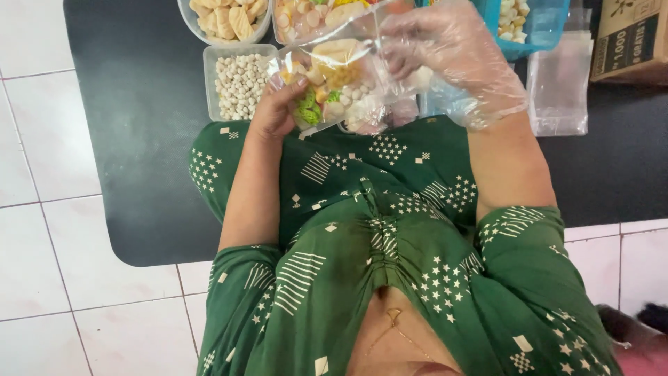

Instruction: Manually filling a plastic pouch with various snack items from multiple containers.

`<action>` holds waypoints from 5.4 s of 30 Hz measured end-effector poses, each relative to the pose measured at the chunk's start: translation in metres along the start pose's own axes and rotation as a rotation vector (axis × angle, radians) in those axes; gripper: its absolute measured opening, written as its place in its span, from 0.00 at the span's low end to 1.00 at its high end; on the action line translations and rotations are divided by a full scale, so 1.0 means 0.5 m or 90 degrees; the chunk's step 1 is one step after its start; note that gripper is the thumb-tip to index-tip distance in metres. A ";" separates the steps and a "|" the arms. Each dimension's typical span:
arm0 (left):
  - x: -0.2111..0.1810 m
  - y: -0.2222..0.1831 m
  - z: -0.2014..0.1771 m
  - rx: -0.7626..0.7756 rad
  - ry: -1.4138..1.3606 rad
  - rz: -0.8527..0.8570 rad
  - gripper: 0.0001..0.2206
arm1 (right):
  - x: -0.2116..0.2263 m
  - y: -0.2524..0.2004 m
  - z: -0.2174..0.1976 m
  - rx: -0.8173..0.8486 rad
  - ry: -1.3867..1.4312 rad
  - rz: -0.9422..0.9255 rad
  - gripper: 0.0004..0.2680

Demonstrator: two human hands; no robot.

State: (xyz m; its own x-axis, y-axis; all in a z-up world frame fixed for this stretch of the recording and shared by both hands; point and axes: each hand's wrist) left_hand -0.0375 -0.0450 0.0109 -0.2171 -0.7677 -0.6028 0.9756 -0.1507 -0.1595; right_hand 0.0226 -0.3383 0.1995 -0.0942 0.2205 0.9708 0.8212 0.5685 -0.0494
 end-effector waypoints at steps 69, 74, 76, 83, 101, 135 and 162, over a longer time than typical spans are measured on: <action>-0.036 0.108 -0.035 -0.082 -0.086 0.129 0.16 | -0.382 -0.066 -0.119 -0.315 0.191 0.291 0.06; -0.034 0.110 -0.028 -0.079 -0.077 0.116 0.16 | -0.415 -0.109 -0.134 -0.343 -0.009 0.248 0.05; -0.031 0.109 -0.028 -0.070 -0.075 0.106 0.16 | -0.436 -0.109 -0.125 -0.353 -0.049 0.234 0.06; -0.025 0.110 -0.041 -0.076 -0.083 0.118 0.18 | -0.437 -0.062 -0.051 -0.173 -0.228 0.264 0.09; -0.009 0.116 -0.031 -0.067 -0.066 0.140 0.16 | -0.518 -0.023 -0.028 -0.349 -0.802 0.081 0.11; -0.002 0.109 -0.018 -0.023 -0.029 0.067 0.17 | -0.243 -0.097 -0.076 -0.377 0.317 0.105 0.05; 0.011 0.092 0.054 0.116 0.118 -0.031 0.14 | -0.059 -0.074 -0.039 -0.263 0.071 0.069 0.09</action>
Point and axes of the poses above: each hand's wrist, its own y-axis towards the middle knuckle, its own z-axis out of the palm, x = y × z, and after that the axes turned 2 degrees about z, right-handed
